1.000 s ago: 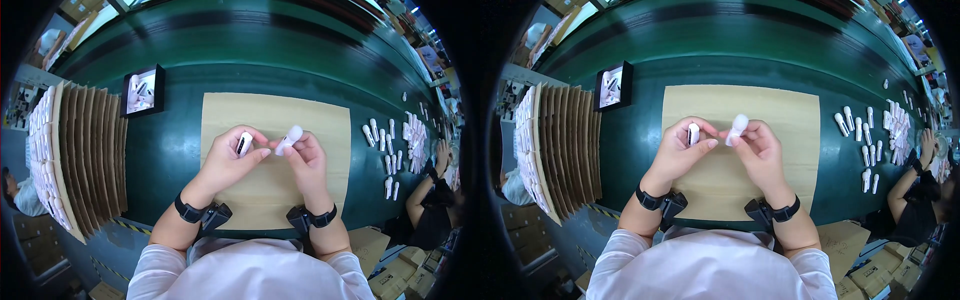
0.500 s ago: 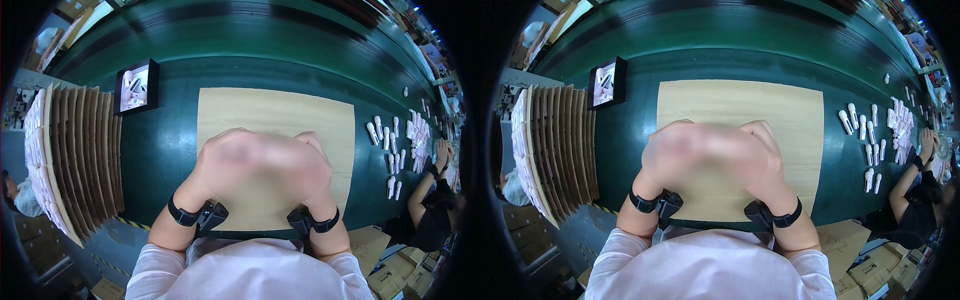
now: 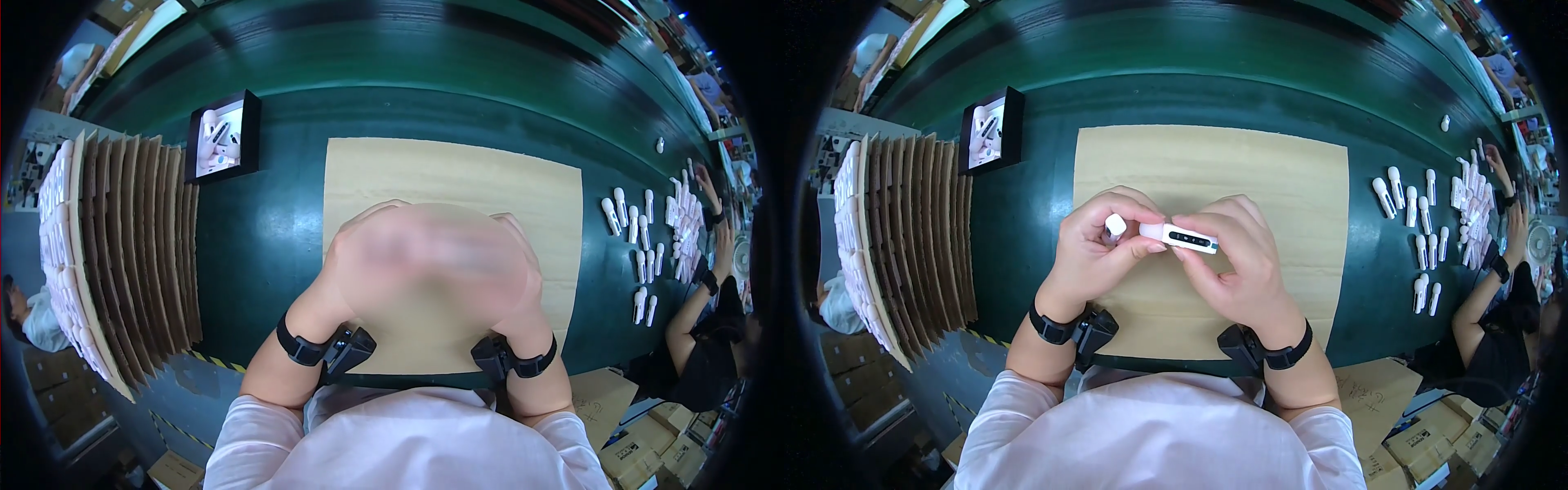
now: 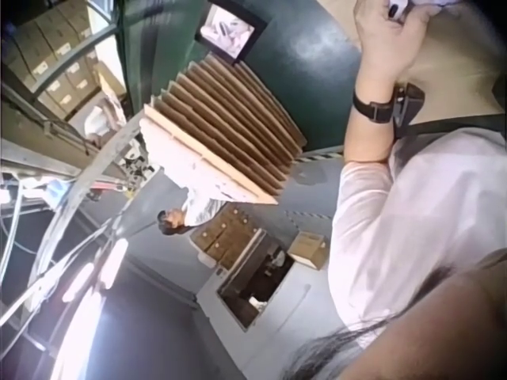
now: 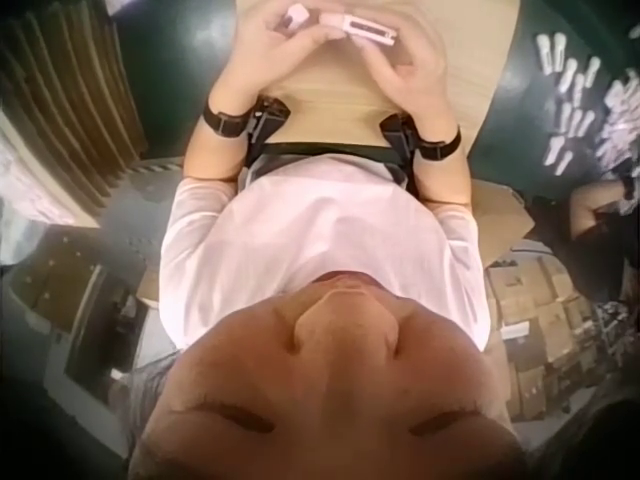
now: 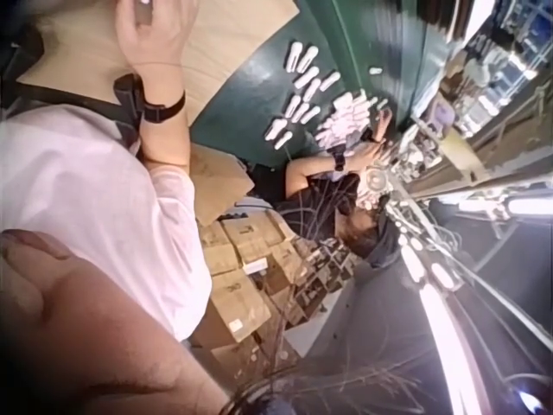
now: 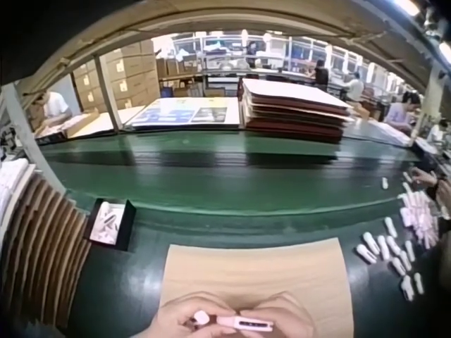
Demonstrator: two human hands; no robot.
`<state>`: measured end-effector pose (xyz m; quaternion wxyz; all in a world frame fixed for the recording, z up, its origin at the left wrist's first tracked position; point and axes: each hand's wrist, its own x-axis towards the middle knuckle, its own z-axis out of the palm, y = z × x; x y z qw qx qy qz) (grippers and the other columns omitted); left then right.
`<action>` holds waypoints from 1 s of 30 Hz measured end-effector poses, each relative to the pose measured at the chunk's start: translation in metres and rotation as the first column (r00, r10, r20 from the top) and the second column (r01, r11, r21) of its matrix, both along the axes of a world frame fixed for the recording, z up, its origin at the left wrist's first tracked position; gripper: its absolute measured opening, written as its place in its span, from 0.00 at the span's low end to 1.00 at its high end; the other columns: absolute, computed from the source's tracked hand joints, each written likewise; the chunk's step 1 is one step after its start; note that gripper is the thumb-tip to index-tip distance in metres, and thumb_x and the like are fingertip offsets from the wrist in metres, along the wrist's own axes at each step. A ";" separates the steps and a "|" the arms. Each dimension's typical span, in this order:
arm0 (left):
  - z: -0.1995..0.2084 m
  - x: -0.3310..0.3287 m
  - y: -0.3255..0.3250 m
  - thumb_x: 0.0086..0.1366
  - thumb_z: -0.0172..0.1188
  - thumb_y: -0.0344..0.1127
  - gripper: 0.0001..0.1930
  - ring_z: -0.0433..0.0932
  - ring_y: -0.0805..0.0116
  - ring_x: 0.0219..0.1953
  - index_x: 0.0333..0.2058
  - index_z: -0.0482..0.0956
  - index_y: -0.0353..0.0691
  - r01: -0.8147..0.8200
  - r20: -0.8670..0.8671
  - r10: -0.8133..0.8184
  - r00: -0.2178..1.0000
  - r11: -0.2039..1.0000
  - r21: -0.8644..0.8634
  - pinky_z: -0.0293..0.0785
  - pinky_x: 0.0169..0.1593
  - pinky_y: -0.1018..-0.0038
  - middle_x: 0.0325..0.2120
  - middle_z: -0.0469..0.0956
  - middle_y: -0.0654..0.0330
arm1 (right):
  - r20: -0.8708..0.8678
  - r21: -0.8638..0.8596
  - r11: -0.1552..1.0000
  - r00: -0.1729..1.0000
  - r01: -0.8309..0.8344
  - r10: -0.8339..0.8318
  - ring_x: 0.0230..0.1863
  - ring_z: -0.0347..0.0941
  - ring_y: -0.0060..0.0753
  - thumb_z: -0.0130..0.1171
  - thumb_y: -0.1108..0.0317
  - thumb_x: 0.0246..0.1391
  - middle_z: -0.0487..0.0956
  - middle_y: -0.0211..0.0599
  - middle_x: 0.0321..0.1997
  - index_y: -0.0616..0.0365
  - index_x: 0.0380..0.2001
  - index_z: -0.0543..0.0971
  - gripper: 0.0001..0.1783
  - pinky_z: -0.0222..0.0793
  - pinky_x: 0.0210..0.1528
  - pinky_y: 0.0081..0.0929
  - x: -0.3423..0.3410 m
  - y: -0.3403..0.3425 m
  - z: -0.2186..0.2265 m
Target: The person picks up white electronic devices and their caps from a conveyor belt, fits the caps onto the devices, and aligns the assembled units in rows on a cardboard sheet.
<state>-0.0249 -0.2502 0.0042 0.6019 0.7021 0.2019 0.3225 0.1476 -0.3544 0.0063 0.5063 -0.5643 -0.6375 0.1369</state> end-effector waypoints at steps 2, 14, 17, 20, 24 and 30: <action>0.000 0.000 0.000 0.56 0.70 0.23 0.12 0.79 0.73 0.36 0.39 0.80 0.37 0.005 0.003 -0.005 1.000 1.000 0.004 0.74 0.35 0.78 0.36 0.80 0.60 | 0.011 0.008 1.000 1.000 -0.008 0.008 0.35 0.71 0.37 0.67 0.80 0.44 0.78 0.38 0.34 0.61 0.40 0.80 0.16 0.66 0.38 0.29 0.000 0.000 0.001; 0.002 -0.002 0.001 0.56 0.70 0.25 0.13 0.76 0.77 0.36 0.40 0.80 0.38 0.026 -0.075 -0.026 0.997 1.000 -0.002 0.69 0.31 0.83 0.37 0.79 0.63 | 0.039 0.021 1.000 0.999 -0.021 0.020 0.35 0.71 0.37 0.67 0.80 0.44 0.78 0.38 0.34 0.61 0.39 0.79 0.16 0.66 0.38 0.29 0.001 0.000 -0.002; 0.000 0.000 0.000 0.56 0.69 0.24 0.12 0.76 0.78 0.36 0.39 0.79 0.39 -0.004 -0.033 0.004 0.999 1.000 0.009 0.68 0.30 0.83 0.37 0.79 0.63 | -0.199 0.006 0.999 0.979 0.032 -0.031 0.36 0.72 0.37 0.68 0.78 0.45 0.79 0.39 0.35 0.62 0.39 0.80 0.15 0.67 0.41 0.29 -0.004 -0.001 -0.002; -0.004 0.004 0.000 0.56 0.68 0.22 0.12 0.73 0.80 0.33 0.39 0.79 0.39 -0.001 -0.007 0.001 1.000 1.000 0.018 0.65 0.29 0.84 0.38 0.78 0.63 | -0.230 0.061 0.998 0.973 0.000 0.014 0.37 0.73 0.36 0.69 0.77 0.47 0.79 0.39 0.37 0.62 0.40 0.79 0.15 0.68 0.43 0.29 -0.001 -0.003 -0.007; -0.010 0.007 -0.001 0.56 0.67 0.20 0.12 0.67 0.84 0.28 0.38 0.79 0.38 0.041 -0.022 -0.040 0.999 0.999 0.009 0.61 0.30 0.86 0.41 0.78 0.62 | -0.096 0.108 0.993 0.994 -0.039 0.049 0.39 0.73 0.35 0.68 0.76 0.49 0.80 0.40 0.40 0.62 0.40 0.79 0.14 0.69 0.44 0.29 0.000 -0.004 -0.001; 0.006 0.005 0.003 0.56 0.66 0.21 0.12 0.68 0.85 0.29 0.38 0.78 0.39 0.021 -0.161 -0.030 0.987 0.998 -0.053 0.64 0.30 0.84 0.40 0.78 0.64 | 0.078 0.135 0.991 0.997 -0.026 0.016 0.40 0.74 0.33 0.67 0.77 0.50 0.80 0.40 0.40 0.62 0.40 0.79 0.13 0.69 0.45 0.29 -0.003 0.003 0.006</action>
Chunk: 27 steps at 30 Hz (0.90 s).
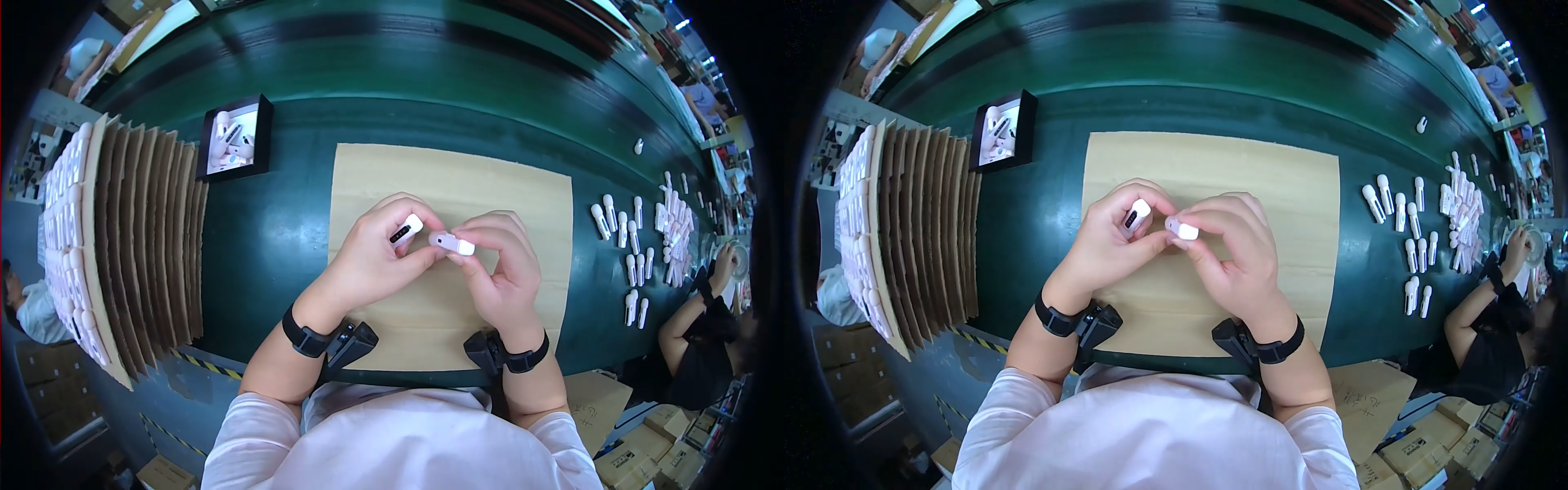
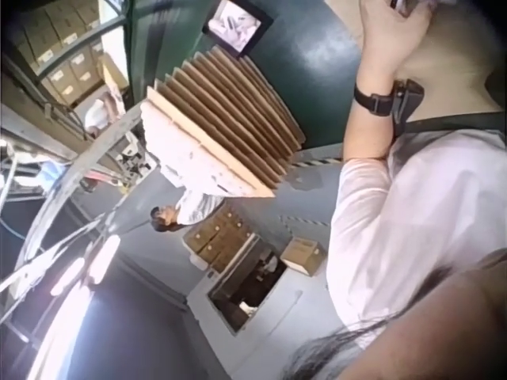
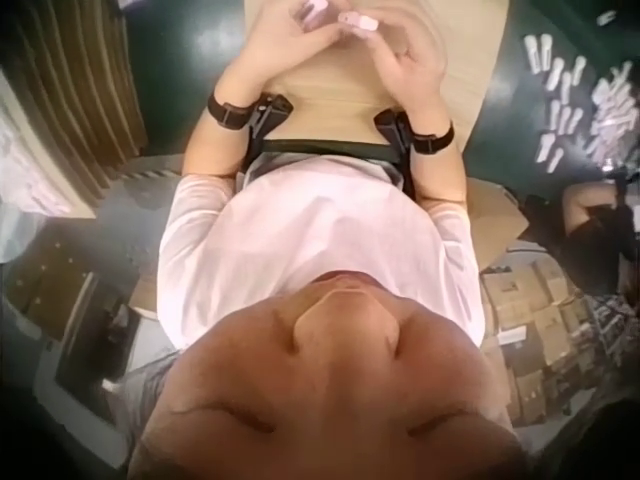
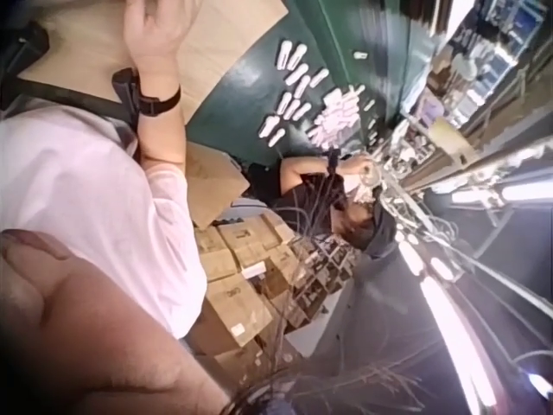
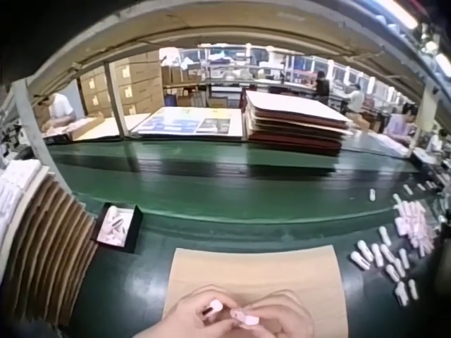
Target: The person picks up white electronic devices and their caps from a conveyor belt, fits the caps onto the devices, and aligns the assembled units in rows on a cardboard sheet.
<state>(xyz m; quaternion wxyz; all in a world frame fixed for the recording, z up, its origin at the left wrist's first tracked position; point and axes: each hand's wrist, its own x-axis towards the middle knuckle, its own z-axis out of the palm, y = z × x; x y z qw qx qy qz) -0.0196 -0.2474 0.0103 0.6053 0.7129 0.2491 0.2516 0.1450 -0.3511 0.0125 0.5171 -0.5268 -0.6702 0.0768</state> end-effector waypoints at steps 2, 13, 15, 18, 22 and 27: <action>0.010 -0.003 0.002 0.58 0.65 0.23 0.10 0.69 0.82 0.29 0.38 0.78 0.38 -0.040 -0.041 0.040 0.998 0.999 -0.006 0.65 0.31 0.83 0.39 0.78 0.63 | -0.104 -0.079 0.994 0.991 0.076 -0.084 0.40 0.74 0.31 0.67 0.78 0.51 0.81 0.39 0.39 0.62 0.39 0.79 0.11 0.71 0.44 0.26 -0.002 0.002 -0.003; -0.010 -0.055 0.031 0.66 0.54 0.29 0.06 0.75 0.42 0.41 0.37 0.73 0.31 0.023 -0.282 0.086 0.955 0.931 0.364 0.71 0.46 0.60 0.35 0.75 0.44 | -0.073 -0.272 0.956 0.989 0.106 -0.130 0.38 0.78 0.27 0.64 0.80 0.53 0.82 0.39 0.41 0.63 0.43 0.79 0.13 0.74 0.40 0.21 -0.019 0.016 0.020; -0.013 -0.056 0.033 0.66 0.55 0.28 0.06 0.75 0.46 0.44 0.38 0.74 0.32 0.058 -0.254 0.035 0.967 0.935 0.351 0.71 0.49 0.62 0.39 0.76 0.47 | -0.022 -0.269 0.960 0.996 0.075 -0.084 0.39 0.79 0.28 0.64 0.80 0.53 0.82 0.40 0.42 0.63 0.45 0.79 0.14 0.75 0.40 0.22 -0.023 0.026 0.022; -0.019 -0.059 0.033 0.65 0.56 0.28 0.06 0.75 0.48 0.46 0.39 0.75 0.32 0.079 -0.213 0.001 0.977 0.927 0.367 0.71 0.51 0.63 0.42 0.76 0.48 | 0.074 -0.240 0.969 0.997 0.050 -0.034 0.40 0.80 0.32 0.64 0.80 0.52 0.82 0.42 0.43 0.63 0.43 0.80 0.14 0.77 0.41 0.26 -0.029 0.049 0.020; -0.026 -0.062 0.029 0.63 0.57 0.27 0.07 0.74 0.48 0.48 0.39 0.74 0.32 0.088 -0.162 -0.020 0.987 0.900 0.427 0.70 0.53 0.62 0.44 0.75 0.48 | 0.289 -0.148 0.987 0.957 0.062 -0.017 0.40 0.80 0.38 0.64 0.79 0.50 0.82 0.42 0.44 0.63 0.40 0.80 0.12 0.78 0.41 0.30 -0.036 0.077 0.004; -0.025 -0.065 0.027 0.62 0.57 0.26 0.07 0.73 0.47 0.47 0.38 0.73 0.31 0.059 -0.147 0.001 0.989 0.913 0.403 0.70 0.53 0.61 0.42 0.75 0.47 | 0.485 -0.173 0.984 0.873 0.033 0.056 0.41 0.79 0.45 0.65 0.77 0.48 0.80 0.41 0.46 0.62 0.37 0.80 0.11 0.77 0.42 0.35 -0.047 0.081 -0.013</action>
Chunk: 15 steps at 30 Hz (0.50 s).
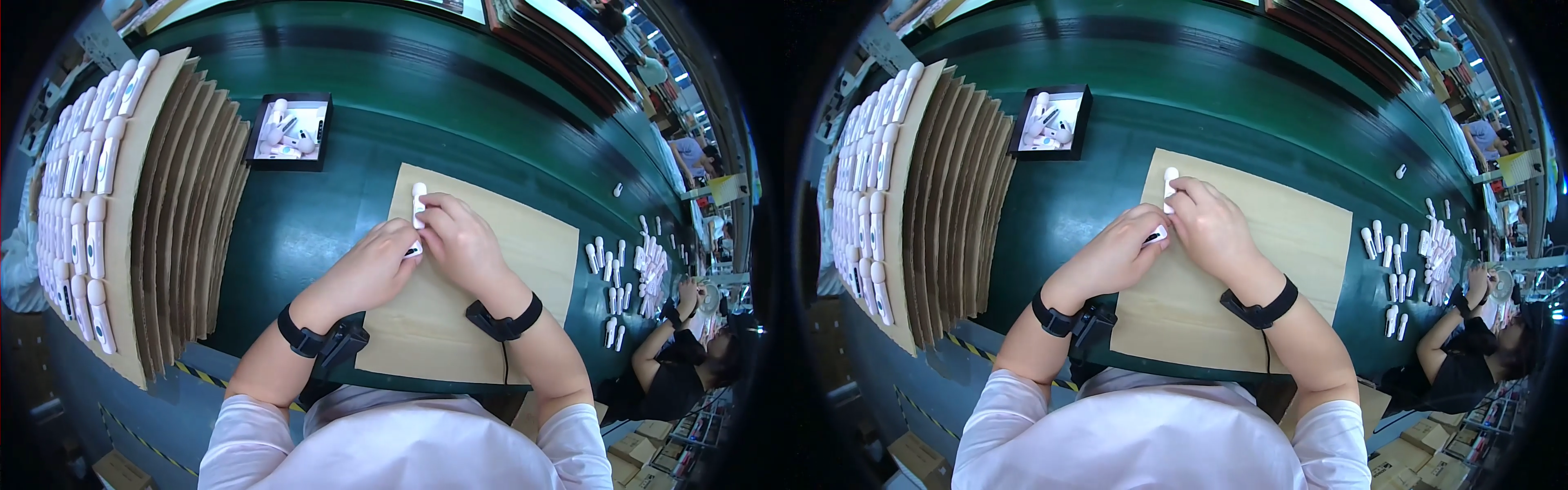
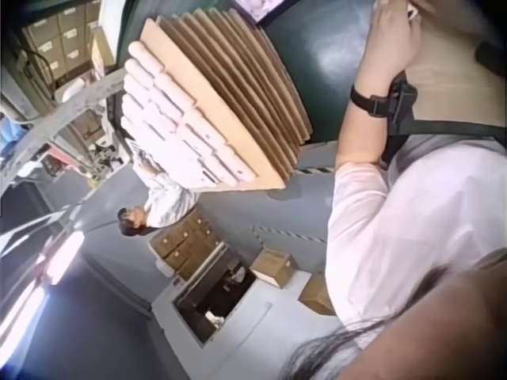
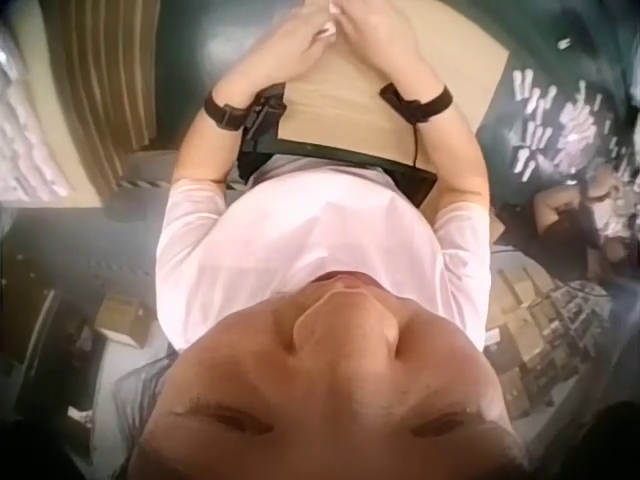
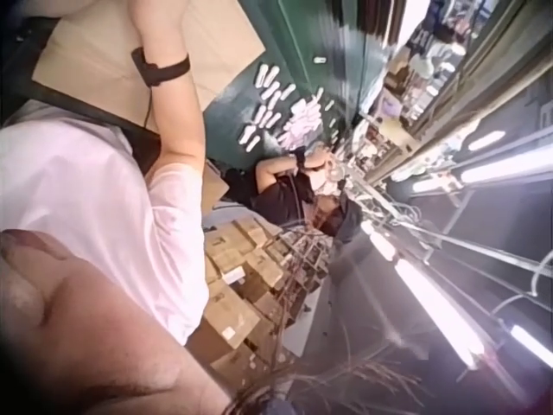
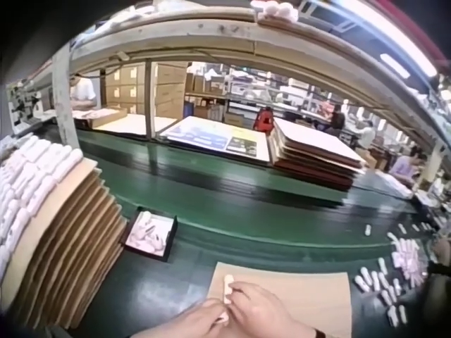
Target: The person picks up white electronic devices and their caps from a conveyor belt, fits the caps onto the devices, and aligns the assembled units in rows on a cardboard sheet.
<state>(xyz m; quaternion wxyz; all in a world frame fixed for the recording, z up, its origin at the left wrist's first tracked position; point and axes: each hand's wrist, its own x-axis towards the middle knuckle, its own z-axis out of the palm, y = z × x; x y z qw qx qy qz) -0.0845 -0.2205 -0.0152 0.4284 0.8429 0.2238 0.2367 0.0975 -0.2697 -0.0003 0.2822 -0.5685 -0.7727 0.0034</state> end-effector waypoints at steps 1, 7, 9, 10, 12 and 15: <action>0.001 0.000 -0.001 0.62 0.57 0.26 0.07 0.73 0.46 0.46 0.38 0.72 0.31 -0.005 -0.005 0.004 1.000 1.000 -0.027 0.70 0.52 0.60 0.41 0.75 0.47 | 0.001 -0.004 1.000 1.000 -0.004 0.004 0.41 0.79 0.45 0.65 0.77 0.48 0.80 0.41 0.46 0.62 0.37 0.80 0.11 0.77 0.42 0.35 -0.001 0.000 0.000; -0.001 0.000 -0.001 0.62 0.57 0.26 0.06 0.73 0.46 0.44 0.36 0.72 0.30 -0.024 -0.001 0.024 1.000 0.999 -0.033 0.69 0.51 0.60 0.38 0.74 0.47 | -0.011 -0.042 0.999 1.000 0.019 -0.020 0.41 0.78 0.44 0.65 0.75 0.48 0.78 0.41 0.46 0.61 0.36 0.80 0.09 0.76 0.41 0.36 -0.004 0.005 -0.001; -0.002 0.000 -0.002 0.62 0.57 0.26 0.06 0.73 0.46 0.44 0.35 0.71 0.30 -0.019 0.030 0.020 0.999 1.000 -0.016 0.69 0.50 0.60 0.37 0.74 0.47 | 0.000 -0.033 0.999 1.000 0.023 -0.023 0.41 0.78 0.44 0.65 0.75 0.49 0.78 0.41 0.46 0.61 0.36 0.80 0.09 0.76 0.41 0.36 -0.003 0.009 -0.002; -0.002 0.000 -0.002 0.62 0.57 0.26 0.06 0.73 0.46 0.44 0.35 0.71 0.30 -0.019 0.030 0.020 0.999 1.000 -0.016 0.69 0.50 0.60 0.37 0.74 0.47 | 0.003 -0.029 0.999 1.000 0.030 -0.030 0.41 0.78 0.45 0.65 0.75 0.49 0.78 0.41 0.46 0.60 0.36 0.80 0.10 0.76 0.41 0.36 -0.002 0.012 -0.002; -0.002 0.000 -0.002 0.62 0.57 0.26 0.06 0.73 0.46 0.43 0.34 0.71 0.30 -0.011 0.014 0.011 1.000 1.000 -0.015 0.69 0.50 0.60 0.37 0.73 0.47 | 0.007 -0.020 0.999 0.999 0.045 -0.045 0.41 0.78 0.45 0.65 0.75 0.49 0.78 0.41 0.46 0.60 0.37 0.80 0.10 0.76 0.41 0.36 0.000 0.017 -0.005; -0.003 0.001 -0.002 0.63 0.57 0.27 0.06 0.72 0.46 0.43 0.34 0.71 0.31 -0.008 0.007 0.008 1.000 1.000 -0.012 0.69 0.50 0.60 0.37 0.73 0.47 | 0.017 -0.043 0.998 0.999 0.051 -0.051 0.41 0.78 0.46 0.65 0.74 0.49 0.77 0.41 0.47 0.60 0.38 0.80 0.11 0.76 0.41 0.36 0.003 0.021 -0.003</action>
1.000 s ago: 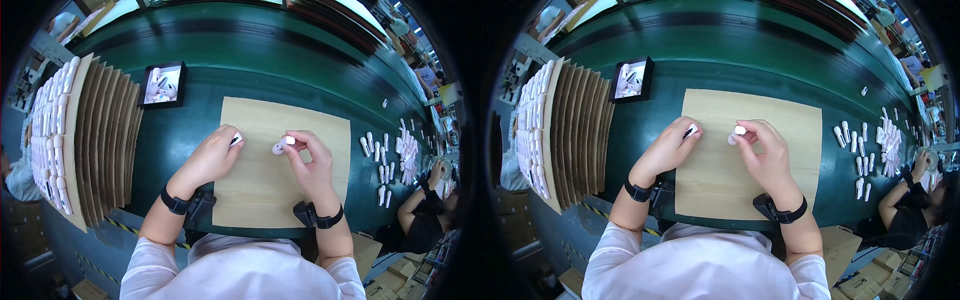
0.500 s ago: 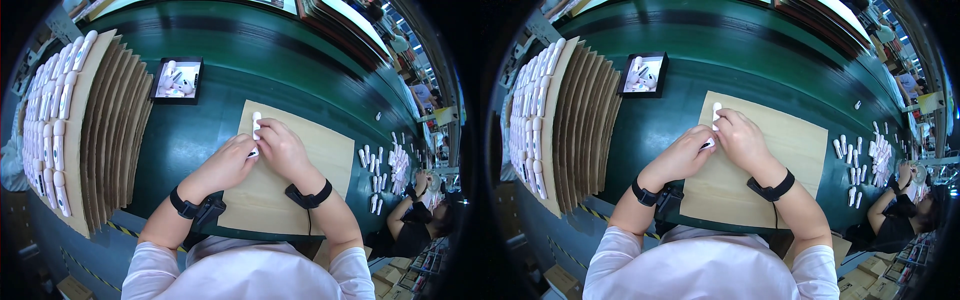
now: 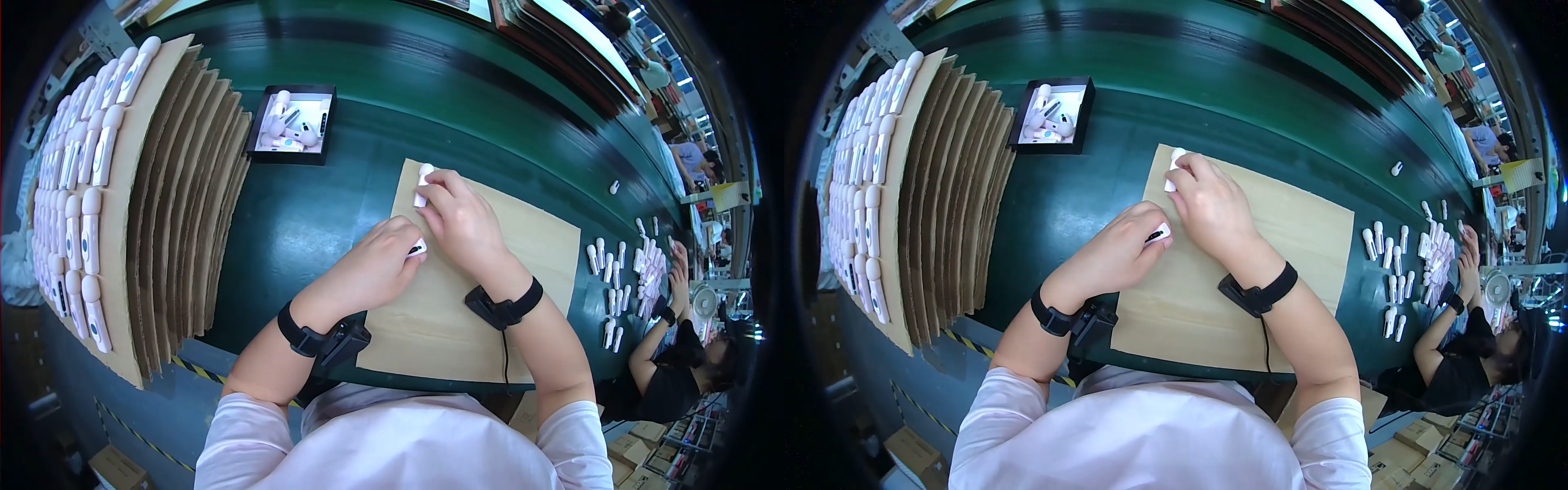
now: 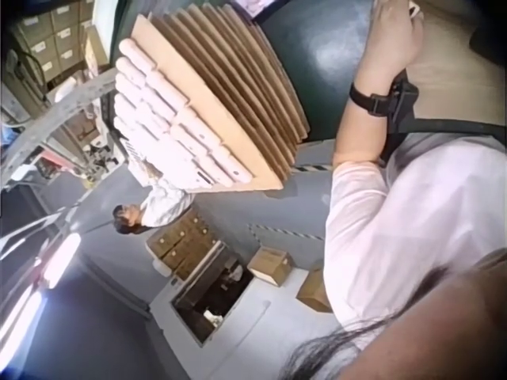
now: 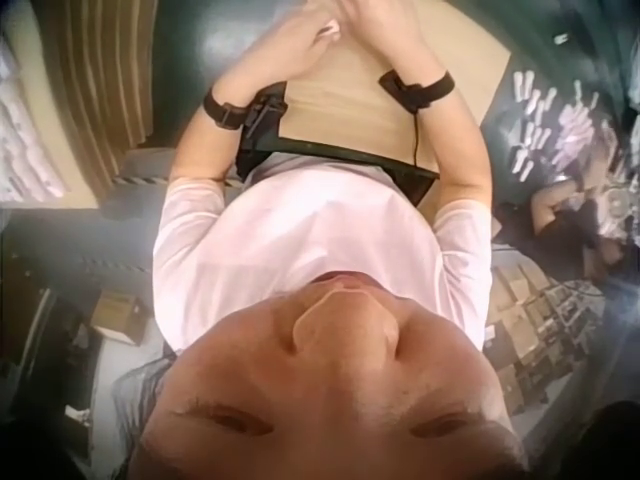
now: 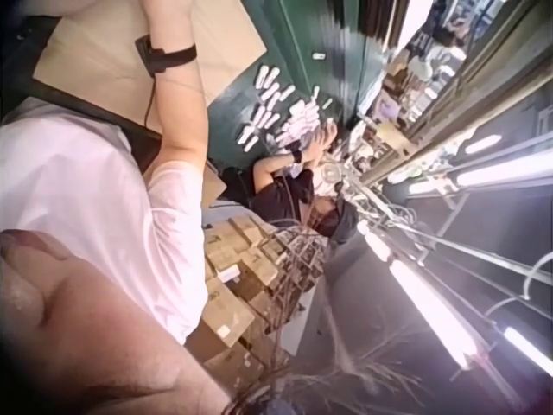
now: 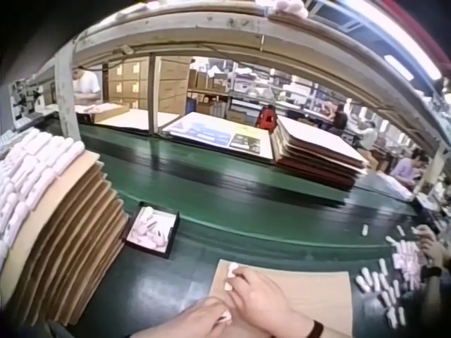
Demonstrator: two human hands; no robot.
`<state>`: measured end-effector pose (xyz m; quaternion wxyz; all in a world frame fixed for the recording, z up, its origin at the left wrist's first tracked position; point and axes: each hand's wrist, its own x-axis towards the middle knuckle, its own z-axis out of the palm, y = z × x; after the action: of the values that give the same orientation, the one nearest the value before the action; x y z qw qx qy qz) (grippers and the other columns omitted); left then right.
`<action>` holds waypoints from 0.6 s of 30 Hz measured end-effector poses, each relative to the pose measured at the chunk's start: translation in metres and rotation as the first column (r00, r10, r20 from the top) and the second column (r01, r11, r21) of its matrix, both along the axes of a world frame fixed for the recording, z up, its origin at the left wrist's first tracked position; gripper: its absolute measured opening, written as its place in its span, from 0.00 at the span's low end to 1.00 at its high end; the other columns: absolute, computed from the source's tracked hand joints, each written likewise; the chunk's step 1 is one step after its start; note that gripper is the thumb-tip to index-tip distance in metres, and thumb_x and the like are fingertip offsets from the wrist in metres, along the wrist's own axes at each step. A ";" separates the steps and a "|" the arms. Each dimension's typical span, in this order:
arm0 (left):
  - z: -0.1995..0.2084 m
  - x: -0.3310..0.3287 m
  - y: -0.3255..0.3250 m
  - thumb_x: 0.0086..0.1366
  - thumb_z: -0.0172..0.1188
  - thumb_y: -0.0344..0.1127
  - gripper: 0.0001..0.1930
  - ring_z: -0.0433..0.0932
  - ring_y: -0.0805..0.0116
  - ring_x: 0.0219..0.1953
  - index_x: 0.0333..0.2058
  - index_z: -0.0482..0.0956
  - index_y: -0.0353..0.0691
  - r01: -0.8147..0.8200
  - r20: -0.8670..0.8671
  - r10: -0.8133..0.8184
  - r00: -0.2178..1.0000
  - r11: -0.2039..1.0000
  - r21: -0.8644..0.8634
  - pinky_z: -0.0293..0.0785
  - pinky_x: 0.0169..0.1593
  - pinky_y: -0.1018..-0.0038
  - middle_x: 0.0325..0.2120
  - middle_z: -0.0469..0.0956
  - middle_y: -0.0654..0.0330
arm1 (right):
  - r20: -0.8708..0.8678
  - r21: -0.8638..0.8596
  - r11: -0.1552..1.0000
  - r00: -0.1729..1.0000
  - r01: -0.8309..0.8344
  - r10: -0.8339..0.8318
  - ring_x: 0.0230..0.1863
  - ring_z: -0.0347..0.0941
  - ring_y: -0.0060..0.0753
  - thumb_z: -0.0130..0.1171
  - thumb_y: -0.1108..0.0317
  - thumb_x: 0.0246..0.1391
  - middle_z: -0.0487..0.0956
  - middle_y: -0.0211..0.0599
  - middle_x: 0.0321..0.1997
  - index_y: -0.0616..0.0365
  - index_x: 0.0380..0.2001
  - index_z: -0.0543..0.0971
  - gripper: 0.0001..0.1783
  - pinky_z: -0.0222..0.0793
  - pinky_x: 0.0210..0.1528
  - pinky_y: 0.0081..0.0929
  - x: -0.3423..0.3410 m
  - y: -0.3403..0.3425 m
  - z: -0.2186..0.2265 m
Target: The person picks up white electronic devices and their caps from a conveyor belt, fits the caps onto the devices, and aligns the assembled units in rows on a cardboard sheet.
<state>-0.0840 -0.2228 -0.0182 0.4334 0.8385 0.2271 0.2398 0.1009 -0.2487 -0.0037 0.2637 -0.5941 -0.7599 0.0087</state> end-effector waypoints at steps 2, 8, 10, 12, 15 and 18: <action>0.001 -0.001 -0.001 0.63 0.56 0.27 0.05 0.72 0.47 0.42 0.34 0.70 0.31 -0.010 0.003 0.010 1.000 1.000 0.004 0.69 0.49 0.60 0.36 0.73 0.47 | 0.004 -0.011 1.000 1.000 0.002 -0.002 0.41 0.78 0.46 0.65 0.74 0.50 0.77 0.41 0.47 0.60 0.38 0.80 0.11 0.76 0.41 0.36 0.001 0.000 0.003; 0.010 0.003 -0.002 0.64 0.57 0.28 0.05 0.75 0.47 0.41 0.37 0.72 0.33 -0.046 0.044 0.045 0.998 0.999 0.019 0.71 0.47 0.61 0.36 0.75 0.49 | -0.183 -0.016 1.000 0.983 -0.025 0.021 0.41 0.78 0.43 0.64 0.76 0.51 0.77 0.40 0.46 0.60 0.42 0.79 0.13 0.75 0.43 0.33 0.006 -0.014 0.017; 0.016 0.003 -0.004 0.64 0.58 0.28 0.07 0.77 0.48 0.41 0.39 0.73 0.34 -0.055 -0.004 0.055 0.998 0.998 -0.001 0.73 0.44 0.61 0.37 0.76 0.49 | -0.255 0.009 0.999 0.966 -0.044 0.045 0.41 0.78 0.41 0.64 0.76 0.52 0.77 0.40 0.46 0.60 0.43 0.79 0.14 0.75 0.44 0.32 0.005 -0.026 0.026; 0.017 0.003 -0.007 0.64 0.59 0.29 0.09 0.77 0.47 0.41 0.41 0.73 0.35 -0.055 0.000 0.055 0.998 0.996 -0.071 0.74 0.43 0.60 0.36 0.77 0.49 | -0.441 -0.123 0.992 0.897 -0.039 -0.019 0.41 0.77 0.36 0.64 0.77 0.52 0.77 0.38 0.44 0.61 0.45 0.79 0.15 0.73 0.45 0.28 0.000 -0.046 0.040; 0.018 0.006 -0.013 0.63 0.61 0.32 0.12 0.78 0.45 0.41 0.43 0.72 0.37 -0.033 0.015 0.037 0.999 0.978 -0.207 0.76 0.42 0.58 0.36 0.77 0.47 | -0.549 -0.232 0.972 0.831 -0.048 -0.090 0.41 0.76 0.31 0.64 0.78 0.52 0.78 0.36 0.43 0.61 0.46 0.79 0.16 0.72 0.45 0.25 -0.005 -0.067 0.046; 0.017 0.009 -0.018 0.60 0.64 0.31 0.16 0.79 0.48 0.40 0.45 0.72 0.38 0.030 0.181 0.000 0.983 0.986 -0.167 0.77 0.41 0.60 0.35 0.78 0.49 | -0.605 -0.314 0.947 0.784 -0.072 -0.141 0.41 0.75 0.26 0.64 0.79 0.53 0.78 0.34 0.42 0.61 0.46 0.78 0.16 0.71 0.45 0.23 -0.008 -0.080 0.043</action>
<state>-0.0749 -0.2406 -0.0010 0.5234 0.7753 0.2000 0.2915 0.0929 -0.3291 0.0392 0.3984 -0.6066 -0.6082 0.3215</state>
